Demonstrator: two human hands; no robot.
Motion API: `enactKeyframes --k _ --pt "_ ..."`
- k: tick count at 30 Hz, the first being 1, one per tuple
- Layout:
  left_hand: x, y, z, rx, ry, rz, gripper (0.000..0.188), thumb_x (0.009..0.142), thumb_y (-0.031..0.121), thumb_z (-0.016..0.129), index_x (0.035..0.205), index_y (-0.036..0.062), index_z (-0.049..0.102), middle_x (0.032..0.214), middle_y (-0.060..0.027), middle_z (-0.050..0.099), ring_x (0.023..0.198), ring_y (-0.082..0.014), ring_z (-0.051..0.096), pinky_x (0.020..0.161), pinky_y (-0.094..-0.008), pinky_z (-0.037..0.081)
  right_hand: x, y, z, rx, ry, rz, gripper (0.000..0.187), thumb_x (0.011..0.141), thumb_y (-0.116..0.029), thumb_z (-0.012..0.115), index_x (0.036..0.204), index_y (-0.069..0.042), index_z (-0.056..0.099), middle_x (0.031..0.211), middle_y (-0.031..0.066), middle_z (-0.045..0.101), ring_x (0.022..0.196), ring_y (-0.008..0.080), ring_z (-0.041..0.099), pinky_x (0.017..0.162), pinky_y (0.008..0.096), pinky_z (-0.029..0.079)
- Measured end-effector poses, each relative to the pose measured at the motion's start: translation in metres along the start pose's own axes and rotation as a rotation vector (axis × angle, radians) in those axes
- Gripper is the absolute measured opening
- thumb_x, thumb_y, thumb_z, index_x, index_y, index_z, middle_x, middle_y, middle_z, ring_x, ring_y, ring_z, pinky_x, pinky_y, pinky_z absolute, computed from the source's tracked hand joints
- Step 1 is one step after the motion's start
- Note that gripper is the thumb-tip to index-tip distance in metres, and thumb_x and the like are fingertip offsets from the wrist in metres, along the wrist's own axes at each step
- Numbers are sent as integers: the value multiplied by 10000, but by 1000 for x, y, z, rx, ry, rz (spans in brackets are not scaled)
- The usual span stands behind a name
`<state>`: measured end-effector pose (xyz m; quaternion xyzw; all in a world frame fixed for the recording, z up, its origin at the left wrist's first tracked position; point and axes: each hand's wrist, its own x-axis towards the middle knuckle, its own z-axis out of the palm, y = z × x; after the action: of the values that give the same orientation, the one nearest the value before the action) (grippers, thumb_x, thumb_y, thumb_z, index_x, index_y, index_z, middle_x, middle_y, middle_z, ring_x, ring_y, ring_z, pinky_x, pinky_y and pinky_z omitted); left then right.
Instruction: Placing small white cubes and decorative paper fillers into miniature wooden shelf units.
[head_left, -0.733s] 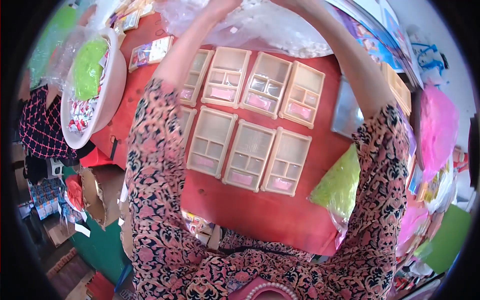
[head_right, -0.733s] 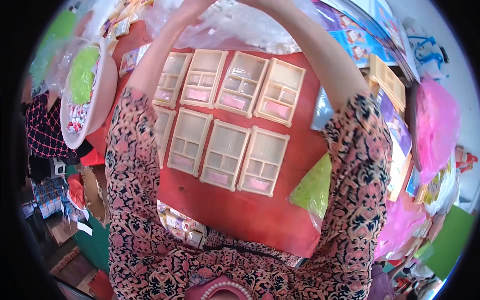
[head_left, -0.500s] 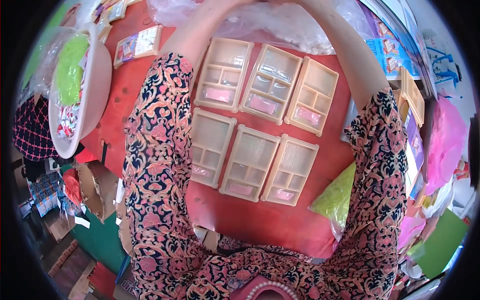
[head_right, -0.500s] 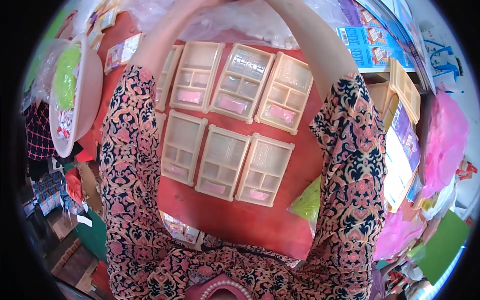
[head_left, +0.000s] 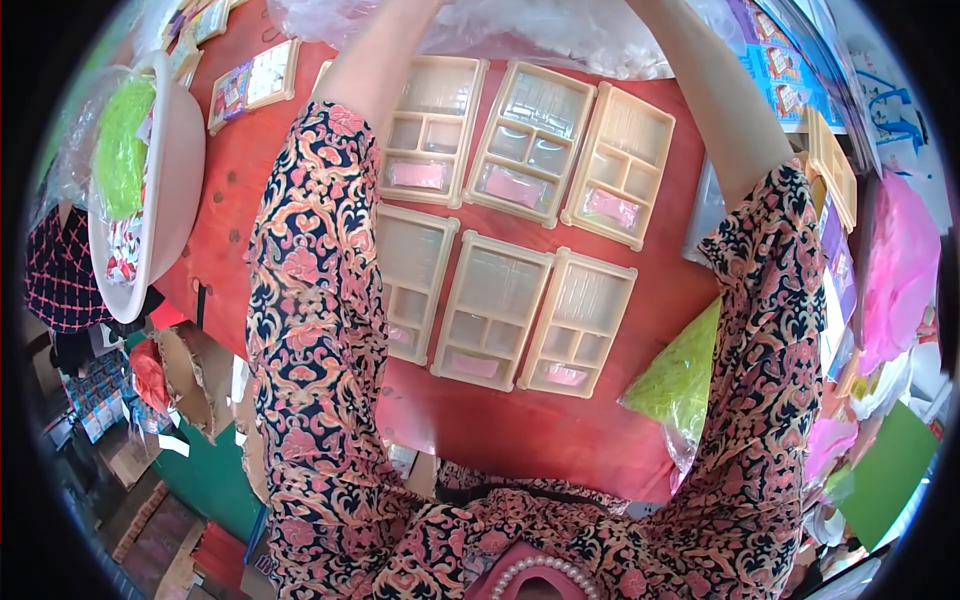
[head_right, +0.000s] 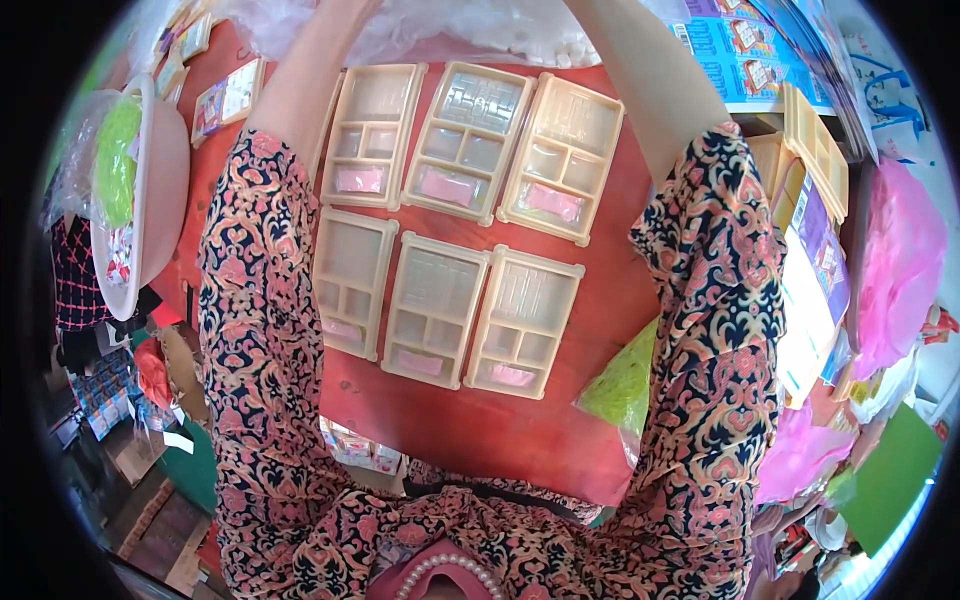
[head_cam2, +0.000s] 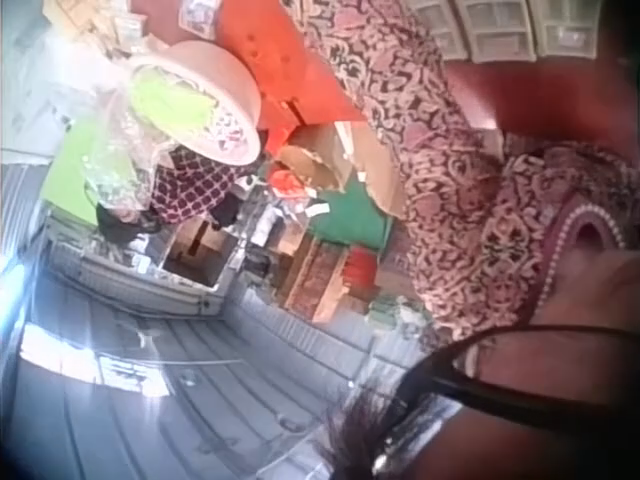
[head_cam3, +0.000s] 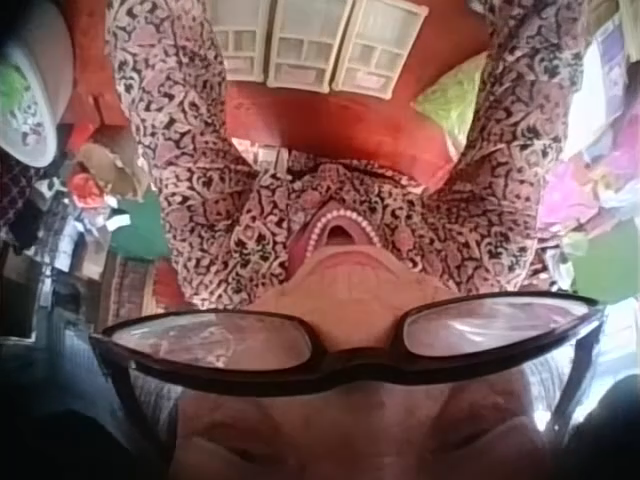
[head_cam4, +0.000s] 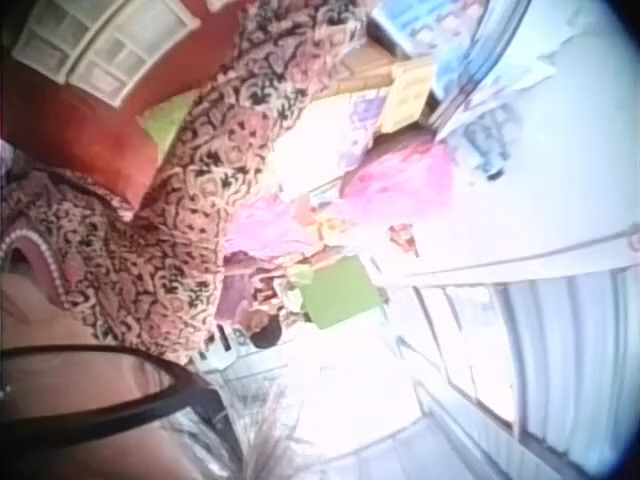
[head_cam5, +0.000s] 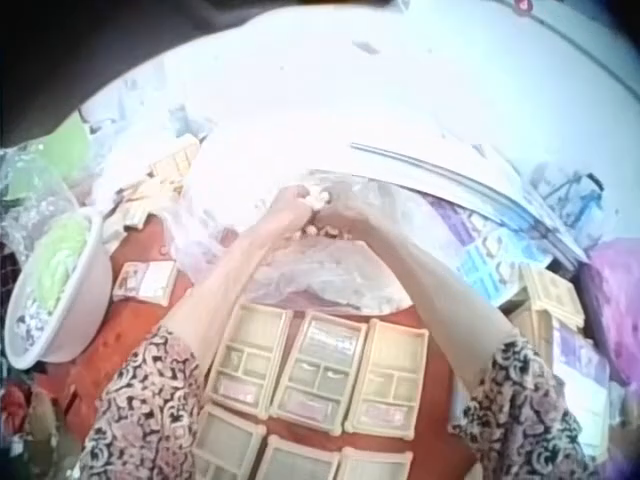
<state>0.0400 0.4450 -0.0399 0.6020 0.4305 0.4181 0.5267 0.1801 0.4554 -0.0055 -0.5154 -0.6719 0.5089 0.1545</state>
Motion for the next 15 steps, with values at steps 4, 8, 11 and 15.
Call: enactKeyframes --k 4,8,11,15 --pt "1 8 -22 -239 18 -163 199 869 250 514 862 74 607 743 -86 634 579 -178 594 440 -279 459 -19 -36 33 -52 367 -196 132 658 -165 692 762 -87 667 613 41 599 501 139 546 412 297 419" --pt "0 37 12 -631 67 -211 324 894 351 455 828 61 583 681 -91 592 531 -187 552 414 -262 424 13 -29 -6 -468 337 -138 190 681 -185 697 817 -55 668 666 91 637 530 178 596 457 345 475" --pt "-2 36 -10 -650 261 -236 329 894 355 444 823 53 551 647 -86 549 504 -192 519 382 -264 384 17 -51 13 -376 258 -197 283 637 -194 728 836 -4 658 737 163 661 688 249 660 595 369 525" --pt "2 36 -11 -689 483 -233 264 879 310 477 840 53 517 642 -86 510 464 -188 476 328 -287 296 1 -70 22 -631 537 -310 298 601 -121 729 824 51 630 837 270 634 799 335 652 674 370 520"
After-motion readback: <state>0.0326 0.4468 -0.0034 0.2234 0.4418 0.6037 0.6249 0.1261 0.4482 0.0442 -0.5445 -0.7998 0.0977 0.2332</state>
